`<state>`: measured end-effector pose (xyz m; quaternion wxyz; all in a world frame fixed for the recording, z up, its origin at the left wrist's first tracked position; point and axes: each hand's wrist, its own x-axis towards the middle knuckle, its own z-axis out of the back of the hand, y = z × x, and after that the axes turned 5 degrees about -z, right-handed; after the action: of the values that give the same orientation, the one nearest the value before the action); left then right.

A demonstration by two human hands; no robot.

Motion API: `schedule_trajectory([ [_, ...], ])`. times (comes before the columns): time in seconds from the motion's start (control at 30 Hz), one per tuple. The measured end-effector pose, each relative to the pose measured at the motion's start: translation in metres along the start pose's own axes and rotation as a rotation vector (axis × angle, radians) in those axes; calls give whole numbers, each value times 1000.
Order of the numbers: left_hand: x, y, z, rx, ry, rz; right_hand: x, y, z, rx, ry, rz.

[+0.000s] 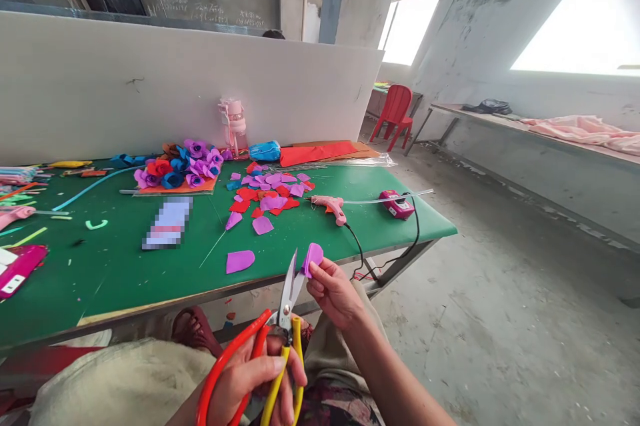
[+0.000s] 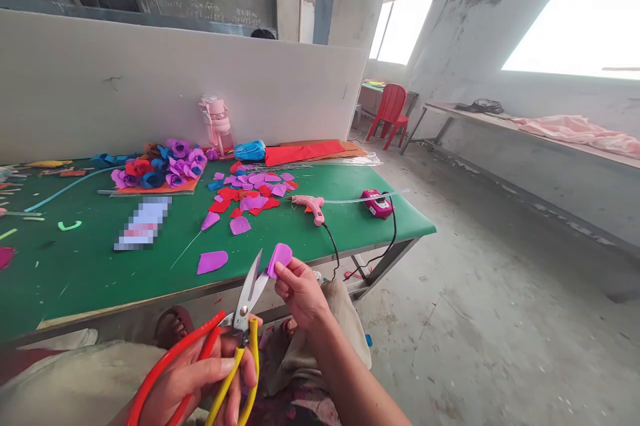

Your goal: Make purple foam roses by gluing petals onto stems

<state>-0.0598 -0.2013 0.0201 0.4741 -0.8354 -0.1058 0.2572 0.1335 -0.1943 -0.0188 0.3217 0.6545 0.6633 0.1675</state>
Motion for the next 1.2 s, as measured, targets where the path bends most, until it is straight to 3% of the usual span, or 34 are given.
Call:
schedule_trajectory([
  [0.63, 6, 2, -7, -170, 24, -105, 1, 8, -2, -24, 88, -88],
  [0.8, 9, 7, -7, -95, -16, -102, 3, 3, -2, -16, 49, -43],
  [1.07, 8, 6, -9, -7, -78, -116, 2, 12, 1, -69, 64, -94],
  [1.2, 7, 13, -10, -68, -79, -74, 1, 13, 4, -55, 81, -116],
])
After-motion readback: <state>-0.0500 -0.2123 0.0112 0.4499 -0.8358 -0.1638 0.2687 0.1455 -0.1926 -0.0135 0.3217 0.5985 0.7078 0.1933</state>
